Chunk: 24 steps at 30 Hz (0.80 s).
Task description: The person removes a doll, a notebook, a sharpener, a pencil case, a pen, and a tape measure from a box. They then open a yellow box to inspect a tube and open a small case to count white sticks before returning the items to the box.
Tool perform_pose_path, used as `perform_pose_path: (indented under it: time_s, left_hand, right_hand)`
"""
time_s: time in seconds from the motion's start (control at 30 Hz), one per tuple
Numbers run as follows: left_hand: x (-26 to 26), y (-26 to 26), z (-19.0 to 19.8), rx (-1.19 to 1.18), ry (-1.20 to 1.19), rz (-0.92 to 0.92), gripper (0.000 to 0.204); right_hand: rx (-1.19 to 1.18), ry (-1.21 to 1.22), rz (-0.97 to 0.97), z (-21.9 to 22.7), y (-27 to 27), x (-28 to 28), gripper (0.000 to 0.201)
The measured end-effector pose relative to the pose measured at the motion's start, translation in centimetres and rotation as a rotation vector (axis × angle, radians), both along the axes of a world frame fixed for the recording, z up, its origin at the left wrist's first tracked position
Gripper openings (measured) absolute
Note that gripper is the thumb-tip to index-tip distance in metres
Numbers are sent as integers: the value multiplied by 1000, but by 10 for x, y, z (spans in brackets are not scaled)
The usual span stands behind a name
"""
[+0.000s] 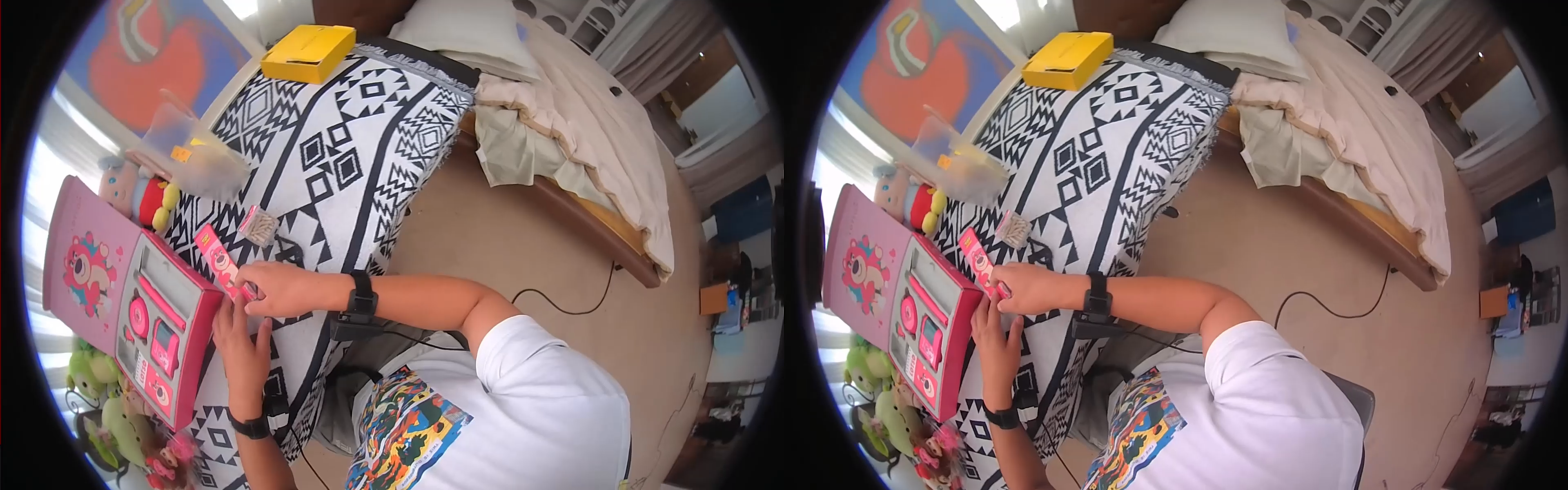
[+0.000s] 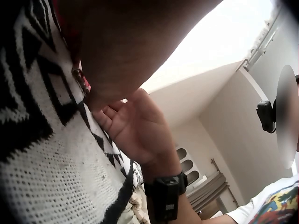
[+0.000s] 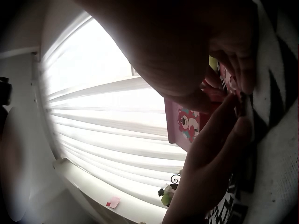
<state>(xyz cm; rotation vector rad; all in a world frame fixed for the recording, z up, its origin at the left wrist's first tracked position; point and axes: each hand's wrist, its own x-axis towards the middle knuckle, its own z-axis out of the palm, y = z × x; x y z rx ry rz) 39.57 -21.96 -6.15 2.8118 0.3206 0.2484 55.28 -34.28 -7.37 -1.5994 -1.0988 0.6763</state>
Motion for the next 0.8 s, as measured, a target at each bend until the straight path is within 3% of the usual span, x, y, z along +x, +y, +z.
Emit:
perform_pose_path:
  time_s: [0.23, 0.3, 0.43, 0.53, 0.8]
  left_hand:
    - [-15, 5, 5, -100, -88, 28, 44]
    - [-24, 0, 5, -89, -169, 75, 31]
    - [-44, -3, 13, -159, -173, 162, 25]
    - [-53, -3, 1, -249, -226, 247, 34]
    - [-50, -6, -1, -595, -233, 374, 48]
  right_hand:
    - [-12, -8, 87, 3, -15, -17, 47]
    - [-12, 27, 126, 7, -21, -29, 53]
    - [-117, 220, 283, 9, -26, -52, 54]
    - [-181, 355, 324, 17, -30, -63, 62]
    - [-157, 475, 345, 13, -38, -66, 54]
